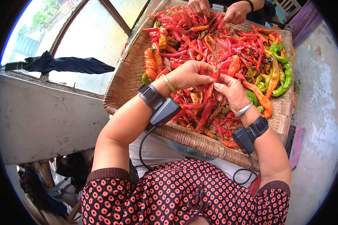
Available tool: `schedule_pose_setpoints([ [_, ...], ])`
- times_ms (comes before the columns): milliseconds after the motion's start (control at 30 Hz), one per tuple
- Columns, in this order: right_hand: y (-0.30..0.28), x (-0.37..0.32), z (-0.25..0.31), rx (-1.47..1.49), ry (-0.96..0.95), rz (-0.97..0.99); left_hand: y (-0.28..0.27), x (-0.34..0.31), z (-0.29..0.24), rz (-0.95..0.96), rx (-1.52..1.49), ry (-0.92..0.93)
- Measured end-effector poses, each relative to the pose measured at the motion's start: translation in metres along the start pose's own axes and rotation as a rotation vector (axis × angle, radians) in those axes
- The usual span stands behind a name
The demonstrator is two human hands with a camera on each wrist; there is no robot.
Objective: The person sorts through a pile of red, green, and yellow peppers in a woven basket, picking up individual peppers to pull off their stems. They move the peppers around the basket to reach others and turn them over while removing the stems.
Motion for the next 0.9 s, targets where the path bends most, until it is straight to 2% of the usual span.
schedule_pose_setpoints([
  [67, -0.004, 0.003, -0.003, 0.023, 0.01, -0.014, -0.001, -0.001, -0.004, -0.008, 0.033, -0.007],
  [133, -0.008, 0.004, -0.003, 0.047, 0.02, -0.029, -0.01, -0.001, -0.006, -0.051, 0.247, -0.065],
  [300, -0.011, -0.001, 0.008, -0.102, 0.078, -0.048, -0.022, 0.001, -0.002, -0.059, 0.185, -0.06],
  [367, -0.016, -0.001, 0.009, -0.099, 0.117, -0.021, -0.034, -0.001, -0.01, -0.379, 0.636, 0.195],
  [400, -0.016, -0.001, 0.008, -0.097, 0.154, 0.005, -0.036, -0.004, -0.013, -0.448, 0.805, 0.124],
  [433, -0.016, 0.0, 0.006, -0.097, 0.153, 0.006, -0.038, -0.004, -0.009, -0.449, 0.806, 0.124],
  [500, -0.021, 0.001, 0.012, -0.415, -0.098, -0.175, -0.042, -0.006, -0.007, -0.588, 1.167, 0.207],
  [533, -0.021, 0.0, 0.013, -0.415, -0.099, -0.175, -0.045, -0.006, -0.006, -0.588, 1.168, 0.207],
  [600, -0.002, -0.007, 0.018, -0.76, -0.234, 0.133, -0.052, -0.006, -0.002, -0.575, 1.168, 0.154],
  [633, 0.006, -0.01, 0.014, -0.776, -0.161, 0.247, -0.055, -0.006, -0.001, -0.576, 1.168, 0.155],
  [700, 0.025, -0.019, 0.008, -0.885, -0.312, 0.452, -0.06, -0.003, 0.005, -0.494, 1.254, 0.034],
  [733, 0.032, -0.022, 0.006, -0.971, -0.154, 0.52, -0.061, 0.0, 0.01, -0.44, 1.26, 0.02],
  [767, 0.036, -0.023, 0.0, -1.118, -0.091, 0.565, -0.063, 0.0, 0.015, -0.444, 1.261, 0.021],
  [833, 0.039, -0.023, -0.008, -1.171, -0.131, 0.594, -0.057, 0.001, 0.018, -0.375, 1.331, 0.162],
  [900, 0.035, -0.02, -0.015, -1.259, -0.125, 0.57, -0.054, 0.001, 0.021, -0.38, 1.353, 0.179],
])
Point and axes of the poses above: each hand's wrist, its own x-axis towards the middle knuckle, its own y-axis out of the palm, z = x × y, the point moved 5 cm from there along x, towards the middle knuckle, and after that the axes turned 7 degrees about x, right-handed, at the moved point
